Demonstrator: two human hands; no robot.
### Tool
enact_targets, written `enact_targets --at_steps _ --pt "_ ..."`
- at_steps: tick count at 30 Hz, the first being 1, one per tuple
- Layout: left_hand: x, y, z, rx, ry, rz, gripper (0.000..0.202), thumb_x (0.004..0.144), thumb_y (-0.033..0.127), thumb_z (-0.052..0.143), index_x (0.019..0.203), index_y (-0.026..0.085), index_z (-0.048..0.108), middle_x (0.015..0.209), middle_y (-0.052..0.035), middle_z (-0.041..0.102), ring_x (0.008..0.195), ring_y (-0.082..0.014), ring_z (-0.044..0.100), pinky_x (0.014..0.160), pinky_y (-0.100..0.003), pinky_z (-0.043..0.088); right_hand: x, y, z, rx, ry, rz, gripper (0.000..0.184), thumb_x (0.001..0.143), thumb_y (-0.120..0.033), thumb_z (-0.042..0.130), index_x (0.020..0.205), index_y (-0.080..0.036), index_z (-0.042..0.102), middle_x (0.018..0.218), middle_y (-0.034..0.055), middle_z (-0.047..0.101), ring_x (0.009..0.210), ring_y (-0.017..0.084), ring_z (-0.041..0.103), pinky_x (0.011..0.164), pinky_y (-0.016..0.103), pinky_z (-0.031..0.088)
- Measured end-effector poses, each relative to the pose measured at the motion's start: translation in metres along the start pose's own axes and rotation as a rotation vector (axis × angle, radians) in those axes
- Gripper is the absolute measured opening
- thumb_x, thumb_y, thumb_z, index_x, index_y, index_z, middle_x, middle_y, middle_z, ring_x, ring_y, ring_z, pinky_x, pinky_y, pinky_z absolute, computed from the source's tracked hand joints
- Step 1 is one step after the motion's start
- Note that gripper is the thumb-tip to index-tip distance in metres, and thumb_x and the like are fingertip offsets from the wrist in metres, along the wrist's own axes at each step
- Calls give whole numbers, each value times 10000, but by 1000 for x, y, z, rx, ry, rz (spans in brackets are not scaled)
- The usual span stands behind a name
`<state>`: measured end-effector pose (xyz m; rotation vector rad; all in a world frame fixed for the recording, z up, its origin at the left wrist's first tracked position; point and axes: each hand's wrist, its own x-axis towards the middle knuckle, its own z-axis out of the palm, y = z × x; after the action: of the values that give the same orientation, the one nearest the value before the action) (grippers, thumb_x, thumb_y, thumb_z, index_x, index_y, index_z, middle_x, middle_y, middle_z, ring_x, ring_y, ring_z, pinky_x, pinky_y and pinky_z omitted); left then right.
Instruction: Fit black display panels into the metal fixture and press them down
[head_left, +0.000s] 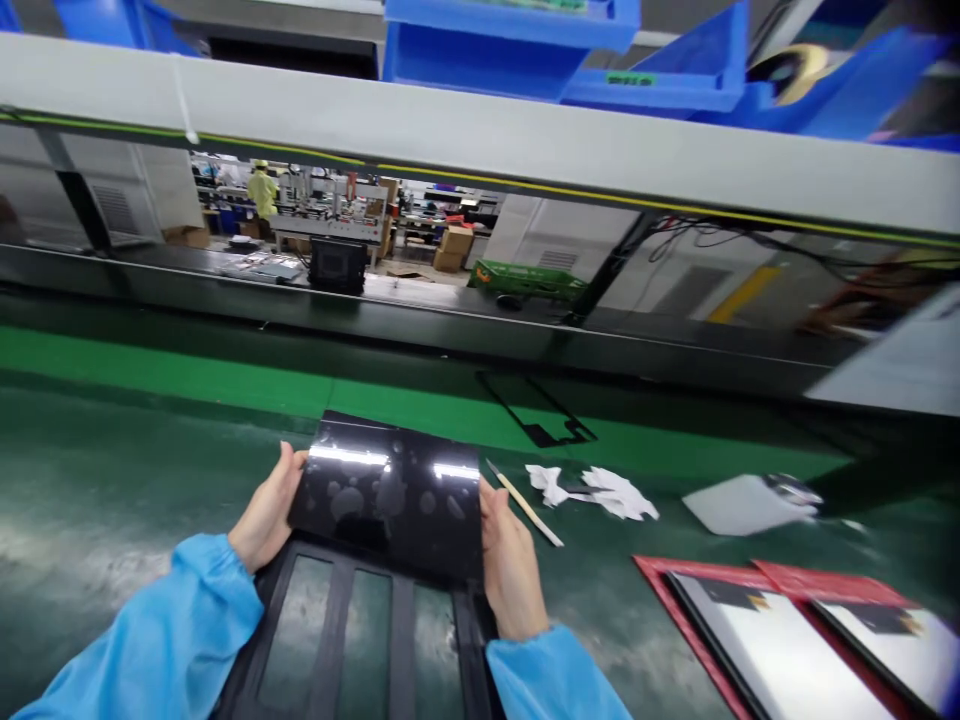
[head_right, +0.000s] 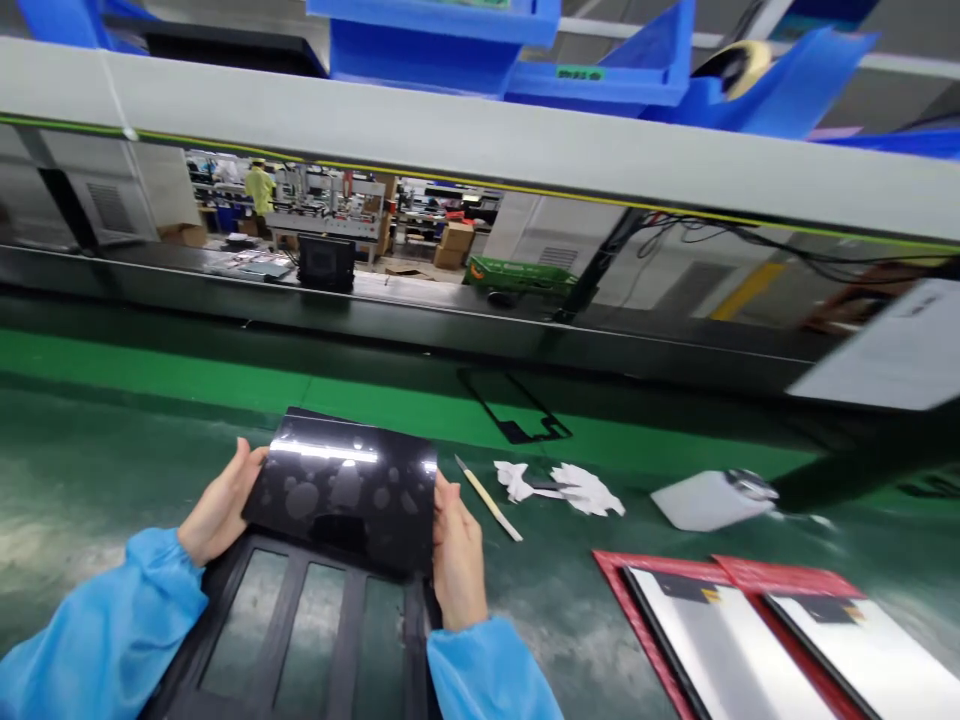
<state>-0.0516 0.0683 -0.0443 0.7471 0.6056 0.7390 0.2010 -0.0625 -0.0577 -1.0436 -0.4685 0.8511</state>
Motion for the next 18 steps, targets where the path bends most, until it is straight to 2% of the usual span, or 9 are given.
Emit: enact_targets --at_steps 3,11,16,18 --pt "-1 0 2 -11 -38 12 585 872 698 418 1246 263 530 1101 -64 665 980 -252 646 867 -364 496 3 2 -2 -24 27 5 708 737 -687 718 1250 -206 638 1233 109 613 1179 316 537 960 416 475" --pt "-8 2 7 -20 -101 29 587 882 698 385 1219 241 535 1144 -68 639 1058 -256 610 913 -364 472 3 2 -2 -17 22 -11 621 759 -657 723 1212 -236 663 1232 81 618 1188 286 537 1025 409 432" --pt "-10 2 9 -6 -60 52 594 864 717 413 1196 243 546 1113 -69 652 1039 -256 618 899 -363 476 4 3 -3 -27 35 -3 646 741 -664 731 1210 -224 665 1223 91 623 1159 293 559 1001 414 455" --pt "-10 -2 9 11 -20 72 531 855 674 505 1154 241 573 1093 -63 659 1024 -253 622 867 -345 486 5 4 -4 -24 42 7 648 738 -666 732 1205 -221 668 1215 94 627 1156 294 560 986 410 466"
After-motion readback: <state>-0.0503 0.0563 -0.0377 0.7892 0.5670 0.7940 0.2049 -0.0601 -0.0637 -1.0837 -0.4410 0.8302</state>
